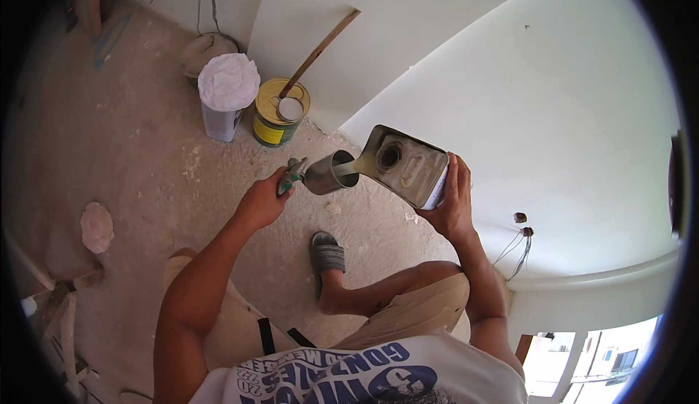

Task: The person uses pliers to cut and remove a hose from a spray gun, then places the pliers on a nearby surface. They then pack a black bag and pick up the spray gun, walking toward a wooden door before pouring liquid from a can into the spray gun's container.

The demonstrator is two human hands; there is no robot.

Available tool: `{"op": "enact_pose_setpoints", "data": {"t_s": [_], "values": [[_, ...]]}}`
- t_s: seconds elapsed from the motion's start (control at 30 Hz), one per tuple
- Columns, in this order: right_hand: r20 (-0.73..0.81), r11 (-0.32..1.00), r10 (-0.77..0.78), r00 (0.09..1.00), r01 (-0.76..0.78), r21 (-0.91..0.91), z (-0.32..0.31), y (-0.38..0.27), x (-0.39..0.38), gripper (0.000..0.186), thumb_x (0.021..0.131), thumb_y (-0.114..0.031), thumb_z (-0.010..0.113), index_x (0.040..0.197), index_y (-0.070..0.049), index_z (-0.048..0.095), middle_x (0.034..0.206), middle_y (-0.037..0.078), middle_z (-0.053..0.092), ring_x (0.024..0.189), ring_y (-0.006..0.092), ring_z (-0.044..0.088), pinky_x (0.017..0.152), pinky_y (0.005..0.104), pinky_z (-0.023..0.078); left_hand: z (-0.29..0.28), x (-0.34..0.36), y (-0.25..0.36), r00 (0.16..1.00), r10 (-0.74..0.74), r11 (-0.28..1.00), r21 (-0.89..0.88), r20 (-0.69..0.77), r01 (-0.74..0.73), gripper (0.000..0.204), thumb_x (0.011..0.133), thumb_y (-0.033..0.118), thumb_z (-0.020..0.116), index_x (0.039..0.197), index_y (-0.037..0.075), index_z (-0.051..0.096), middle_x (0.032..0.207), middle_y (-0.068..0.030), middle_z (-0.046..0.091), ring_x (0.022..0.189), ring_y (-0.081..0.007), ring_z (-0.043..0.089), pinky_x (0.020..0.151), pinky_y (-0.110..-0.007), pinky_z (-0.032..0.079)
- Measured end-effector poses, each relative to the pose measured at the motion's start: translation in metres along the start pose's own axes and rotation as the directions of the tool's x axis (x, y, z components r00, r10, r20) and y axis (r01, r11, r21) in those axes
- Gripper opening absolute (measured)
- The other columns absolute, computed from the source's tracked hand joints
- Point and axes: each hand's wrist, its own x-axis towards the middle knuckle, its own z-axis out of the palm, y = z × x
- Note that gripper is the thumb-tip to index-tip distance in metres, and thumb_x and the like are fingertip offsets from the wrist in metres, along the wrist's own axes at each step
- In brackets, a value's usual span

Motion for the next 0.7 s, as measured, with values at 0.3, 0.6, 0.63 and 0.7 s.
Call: {"op": "enact_pose_setpoints", "data": {"t_s": [0.3,0.6,0.63,0.7], "values": [[0.027,0.983,0.143,0.989,-0.145,0.116,0.013,0.011,-0.007,0.129,0.058,-0.014,0.095,0.156,0.002,0.014,0.143,0.028,0.039,0.129,0.0477,0.044,0.107,0.0545,0.041,0.007,0.010,-0.009,0.998,0.055,0.995,-0.081,-0.038,-0.058,0.058,0.097,0.030,0.064,0.146,0.004,0.049,0.117,-0.0255,0.069,0.111,-0.0412,0.066,0.093,-0.045,0.052],[0.102,0.597,0.492,0.864,-0.420,0.683,0.081,0.029,-0.016,0.116,0.068,-0.017,0.092,0.157,-0.002,0.018,0.139,0.015,0.051,0.129,0.0267,0.051,0.108,0.0396,0.045,0.003,0.013,-0.009,0.996,0.017,0.989,-0.142,-0.087,-0.029,0.055,0.098,0.029,0.063,0.145,0.004,0.049,0.122,-0.0263,0.067,0.115,-0.0409,0.064,0.095,-0.043,0.051],[0.137,0.513,0.524,0.841,-0.439,0.737,0.092,0.030,-0.019,0.115,0.067,-0.013,0.091,0.156,-0.001,0.019,0.139,0.016,0.050,0.130,0.0272,0.050,0.110,0.0401,0.043,0.001,0.013,-0.011,0.996,0.003,0.990,-0.137,-0.090,-0.015,0.055,0.099,0.029,0.063,0.146,0.004,0.049,0.122,-0.0263,0.067,0.115,-0.0409,0.064,0.095,-0.043,0.051],[0.214,0.327,0.574,0.791,-0.460,0.826,0.118,0.035,-0.027,0.114,0.065,-0.005,0.089,0.155,0.000,0.020,0.141,0.017,0.048,0.133,0.0283,0.048,0.112,0.0410,0.040,-0.002,0.009,-0.014,0.994,0.003,0.992,-0.122,-0.107,-0.016,0.055,0.099,0.028,0.063,0.146,0.004,0.048,0.122,-0.0263,0.067,0.116,-0.0412,0.064,0.095,-0.043,0.051]]}}
